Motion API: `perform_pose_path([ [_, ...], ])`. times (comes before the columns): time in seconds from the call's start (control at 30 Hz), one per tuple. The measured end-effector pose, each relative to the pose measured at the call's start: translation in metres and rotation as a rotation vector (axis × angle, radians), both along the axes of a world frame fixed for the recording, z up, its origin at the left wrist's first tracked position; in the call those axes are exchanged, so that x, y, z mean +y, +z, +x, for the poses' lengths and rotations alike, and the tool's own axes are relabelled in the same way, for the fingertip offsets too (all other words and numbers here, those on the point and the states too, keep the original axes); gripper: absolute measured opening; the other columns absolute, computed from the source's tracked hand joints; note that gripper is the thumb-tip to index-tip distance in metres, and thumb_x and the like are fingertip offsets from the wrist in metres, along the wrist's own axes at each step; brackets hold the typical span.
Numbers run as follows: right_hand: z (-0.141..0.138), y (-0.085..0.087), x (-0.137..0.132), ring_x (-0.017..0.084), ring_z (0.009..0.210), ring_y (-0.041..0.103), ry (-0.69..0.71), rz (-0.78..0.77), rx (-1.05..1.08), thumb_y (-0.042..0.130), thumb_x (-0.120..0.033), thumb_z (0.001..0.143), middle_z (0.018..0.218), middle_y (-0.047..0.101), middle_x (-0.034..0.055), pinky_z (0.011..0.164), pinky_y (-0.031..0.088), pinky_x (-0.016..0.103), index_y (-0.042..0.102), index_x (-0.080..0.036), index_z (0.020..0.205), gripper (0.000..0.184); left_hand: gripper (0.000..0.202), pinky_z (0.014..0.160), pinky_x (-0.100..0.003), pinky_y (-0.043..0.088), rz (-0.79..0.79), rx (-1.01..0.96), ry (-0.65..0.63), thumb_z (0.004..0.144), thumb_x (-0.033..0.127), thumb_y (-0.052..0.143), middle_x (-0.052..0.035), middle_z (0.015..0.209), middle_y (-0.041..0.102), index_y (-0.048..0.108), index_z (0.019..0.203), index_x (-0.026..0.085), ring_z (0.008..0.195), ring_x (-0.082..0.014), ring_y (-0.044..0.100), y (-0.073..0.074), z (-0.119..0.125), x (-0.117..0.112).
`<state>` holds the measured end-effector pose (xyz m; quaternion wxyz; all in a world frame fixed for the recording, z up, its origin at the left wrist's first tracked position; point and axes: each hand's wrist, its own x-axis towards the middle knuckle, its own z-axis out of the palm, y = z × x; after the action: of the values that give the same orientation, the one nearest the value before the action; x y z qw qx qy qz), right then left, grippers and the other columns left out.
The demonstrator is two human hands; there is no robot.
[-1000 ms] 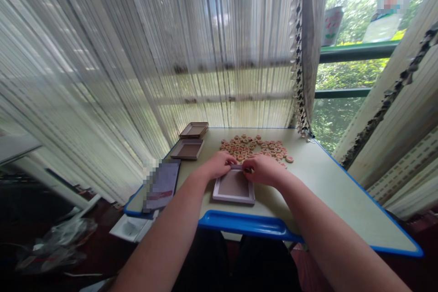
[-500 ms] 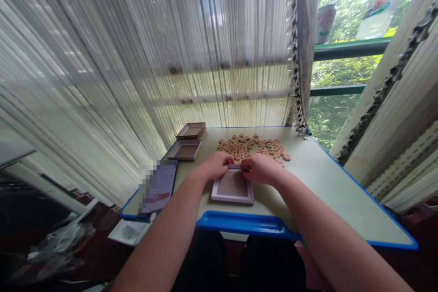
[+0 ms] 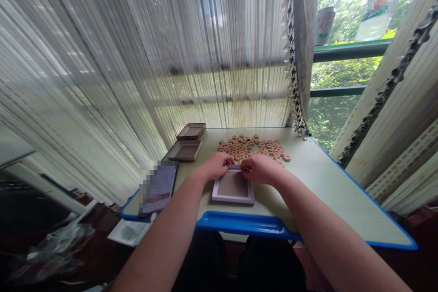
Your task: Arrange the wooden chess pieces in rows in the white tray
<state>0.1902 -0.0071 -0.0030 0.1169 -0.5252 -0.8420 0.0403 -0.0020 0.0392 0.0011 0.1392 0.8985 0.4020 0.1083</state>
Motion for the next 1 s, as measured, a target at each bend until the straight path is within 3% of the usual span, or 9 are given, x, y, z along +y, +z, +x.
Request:
perform_pose_path([
  [0.23,-0.002,0.007,-0.001,0.017,0.074,0.057,-0.018,0.098,0.026,0.051,-0.030,0.077,0.079,0.066,0.0031,0.064,0.038,0.025,0.070,-0.025,0.081,0.020,0.038,0.078,-0.024,0.047,0.075,-0.067,0.061,0.071,0.015,0.051,-0.0033,0.100,0.063,0.056,0.108,0.021,0.088,-0.0164,0.057,0.003,0.002,-0.002],
  [0.47,0.014,-0.003,0.018,0.019,0.088,0.056,-0.309,0.230,0.046,0.046,-0.031,0.081,0.095,0.066,0.0048,0.075,0.039,0.028,0.067,-0.024,0.097,0.028,0.024,0.086,-0.029,0.045,0.171,-0.111,0.072,0.073,0.015,0.050,-0.0047,0.099,0.062,0.063,0.093,0.020,0.094,-0.0178,0.055,0.000,0.008,-0.005],
  [0.57,0.022,-0.010,0.027,0.020,0.095,0.053,-0.393,0.269,0.060,0.046,-0.028,0.080,0.101,0.065,0.0055,0.081,0.038,0.030,0.067,-0.023,0.096,0.027,0.022,0.088,-0.030,0.044,0.228,-0.108,0.126,0.077,0.016,0.047,-0.0049,0.100,0.062,0.064,0.091,0.020,0.097,-0.0184,0.055,0.005,0.020,0.000],
  [0.8,0.029,-0.014,0.035,0.021,0.093,0.051,-0.514,0.308,0.081,0.046,-0.027,0.080,0.098,0.064,0.0070,0.081,0.037,0.030,0.067,-0.022,0.095,0.026,0.034,0.084,-0.033,0.047,0.137,0.120,0.112,0.075,0.013,0.049,-0.0052,0.110,0.063,0.064,0.103,0.024,0.098,-0.0217,0.058,0.032,0.065,0.043],
  [1.0,0.022,-0.008,0.040,0.020,0.091,0.054,-0.586,0.303,0.067,0.042,-0.027,0.083,0.093,0.065,0.0076,0.077,0.037,0.029,0.065,-0.021,0.094,0.026,0.035,0.082,-0.027,0.046,0.073,0.166,0.058,0.071,0.016,0.056,-0.0052,0.105,0.066,0.065,0.104,0.023,0.094,-0.0195,0.061,0.026,0.094,0.087],
])
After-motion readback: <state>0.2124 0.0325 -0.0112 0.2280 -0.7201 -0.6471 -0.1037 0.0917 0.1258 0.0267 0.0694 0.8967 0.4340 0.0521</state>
